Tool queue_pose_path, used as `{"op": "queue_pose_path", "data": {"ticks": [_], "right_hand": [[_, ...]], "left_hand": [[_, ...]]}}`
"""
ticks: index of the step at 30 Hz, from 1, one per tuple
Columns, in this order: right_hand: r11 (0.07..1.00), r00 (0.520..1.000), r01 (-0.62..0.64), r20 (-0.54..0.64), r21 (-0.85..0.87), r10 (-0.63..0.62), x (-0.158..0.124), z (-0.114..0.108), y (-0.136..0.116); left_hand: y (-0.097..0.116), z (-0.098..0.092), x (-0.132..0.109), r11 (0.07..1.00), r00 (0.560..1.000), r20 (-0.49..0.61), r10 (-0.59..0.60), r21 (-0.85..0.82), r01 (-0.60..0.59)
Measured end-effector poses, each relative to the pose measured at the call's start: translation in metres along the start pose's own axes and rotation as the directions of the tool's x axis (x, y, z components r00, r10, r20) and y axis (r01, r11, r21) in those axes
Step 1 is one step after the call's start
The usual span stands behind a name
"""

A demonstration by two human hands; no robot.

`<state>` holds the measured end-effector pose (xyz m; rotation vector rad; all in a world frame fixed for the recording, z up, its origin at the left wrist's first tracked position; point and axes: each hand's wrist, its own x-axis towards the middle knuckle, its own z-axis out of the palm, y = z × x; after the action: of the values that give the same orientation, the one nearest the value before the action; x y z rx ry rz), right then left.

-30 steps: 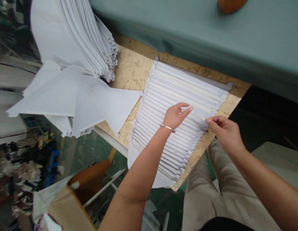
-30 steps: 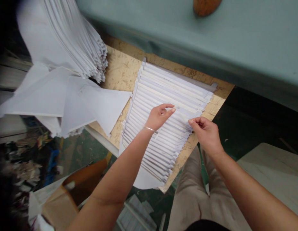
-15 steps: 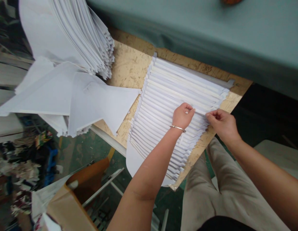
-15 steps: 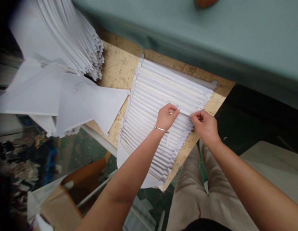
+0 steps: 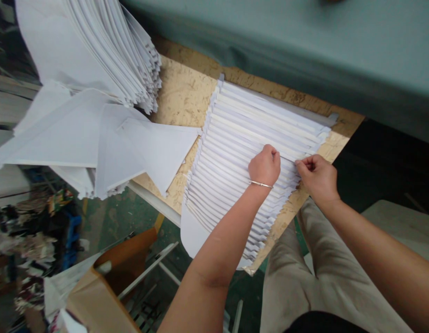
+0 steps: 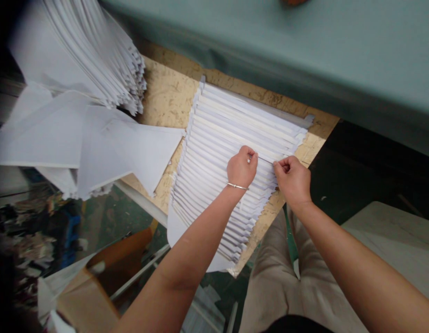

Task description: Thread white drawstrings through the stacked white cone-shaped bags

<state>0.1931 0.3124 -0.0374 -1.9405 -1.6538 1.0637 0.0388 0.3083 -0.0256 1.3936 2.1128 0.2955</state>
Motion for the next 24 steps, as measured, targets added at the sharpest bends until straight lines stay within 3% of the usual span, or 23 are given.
{"op": "queue_pose_path", "data": {"ticks": [13, 20, 24], "right_hand": [[0.998, 1.0, -0.015, -0.02, -0.057, 0.014, 0.002, 0.001, 0.0], [0.971, 1.0, 0.028, -0.002, -0.237, -0.029, 0.006, 0.002, -0.003], [0.992, 1.0, 0.014, -0.015, -0.126, -0.016, 0.003, -0.009, 0.001]], "left_hand": [[0.004, 0.001, 0.0, 1.0, 1.0, 0.022, -0.002, 0.029, 0.001], [0.011, -0.002, -0.003, 0.996, 0.999, 0.007, -0.051, 0.068, 0.05], [0.003, -0.018, -0.008, 0.996, 0.995, -0.06, -0.082, 0.019, 0.083]]}}
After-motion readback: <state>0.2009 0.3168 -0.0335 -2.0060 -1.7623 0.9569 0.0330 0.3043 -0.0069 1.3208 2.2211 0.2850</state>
